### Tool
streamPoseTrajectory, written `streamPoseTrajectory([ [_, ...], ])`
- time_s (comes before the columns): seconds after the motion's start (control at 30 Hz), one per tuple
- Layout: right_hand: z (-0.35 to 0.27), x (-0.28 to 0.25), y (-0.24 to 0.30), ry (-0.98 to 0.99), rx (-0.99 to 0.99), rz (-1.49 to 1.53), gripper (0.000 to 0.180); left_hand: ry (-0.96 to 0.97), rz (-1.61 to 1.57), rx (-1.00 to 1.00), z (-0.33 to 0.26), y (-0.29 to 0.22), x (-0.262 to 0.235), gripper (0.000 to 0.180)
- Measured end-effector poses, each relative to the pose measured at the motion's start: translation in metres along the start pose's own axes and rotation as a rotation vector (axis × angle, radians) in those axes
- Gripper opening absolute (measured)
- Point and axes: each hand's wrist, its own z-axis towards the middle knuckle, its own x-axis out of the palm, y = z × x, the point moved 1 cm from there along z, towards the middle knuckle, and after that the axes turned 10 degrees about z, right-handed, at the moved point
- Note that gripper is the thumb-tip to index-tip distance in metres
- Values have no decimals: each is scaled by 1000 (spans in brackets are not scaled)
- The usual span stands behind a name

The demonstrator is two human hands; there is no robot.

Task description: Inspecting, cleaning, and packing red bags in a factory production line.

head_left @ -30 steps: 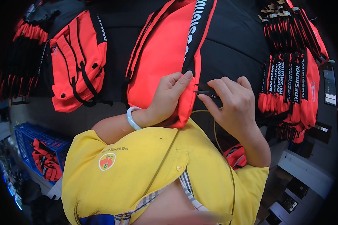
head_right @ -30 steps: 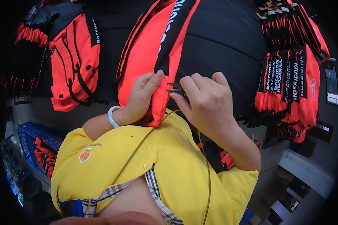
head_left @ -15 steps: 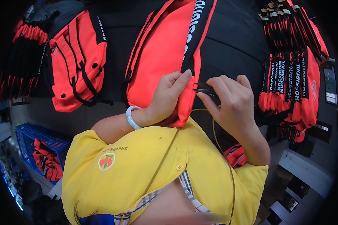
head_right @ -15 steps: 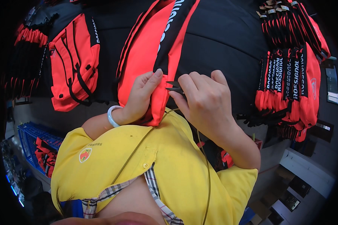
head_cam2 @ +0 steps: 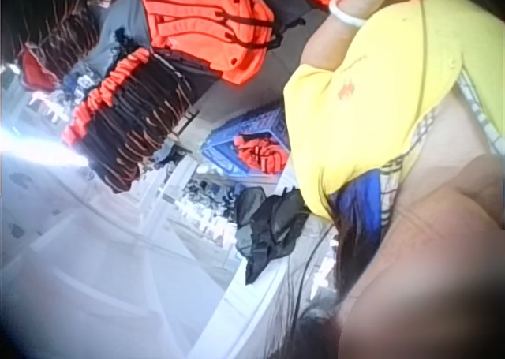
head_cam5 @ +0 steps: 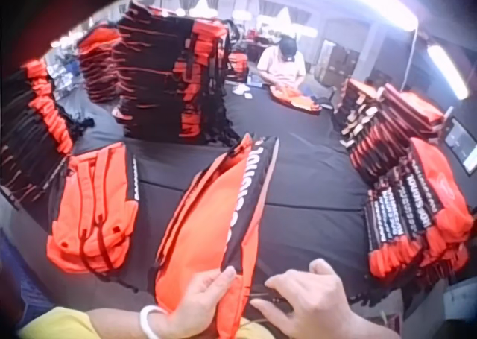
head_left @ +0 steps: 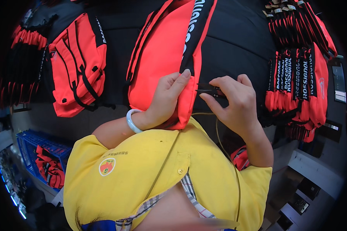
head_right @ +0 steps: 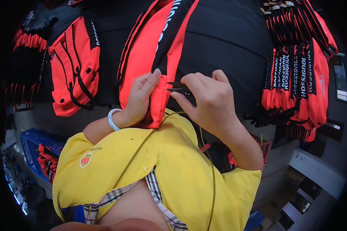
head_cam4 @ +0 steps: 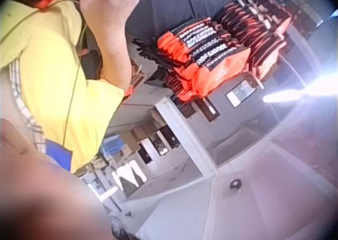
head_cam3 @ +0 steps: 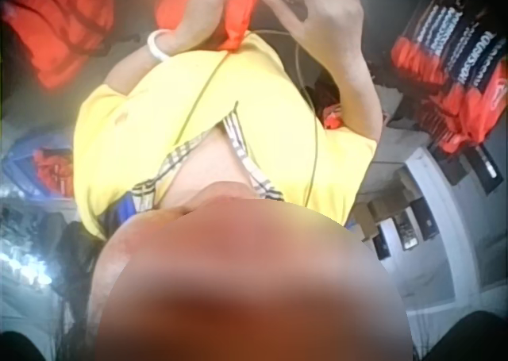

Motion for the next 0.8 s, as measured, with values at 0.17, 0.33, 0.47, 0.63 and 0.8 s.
streamPoseTrajectory([
  [0.17,1,-2,3,44,3,-34,26,-6,-19,21,1,3,1,36],
  [0.33,2,-3,3,63,-18,-64,26,0,-11,38,1,6,0,37],
  [0.47,2,-3,4,90,-16,-74,26,-10,-9,38,0,7,0,37],
  [0.63,3,-4,6,110,-4,-87,26,-7,-7,26,-1,4,4,37],
  [0.8,5,-5,10,171,42,-115,26,-5,-10,34,-1,8,3,37],
])
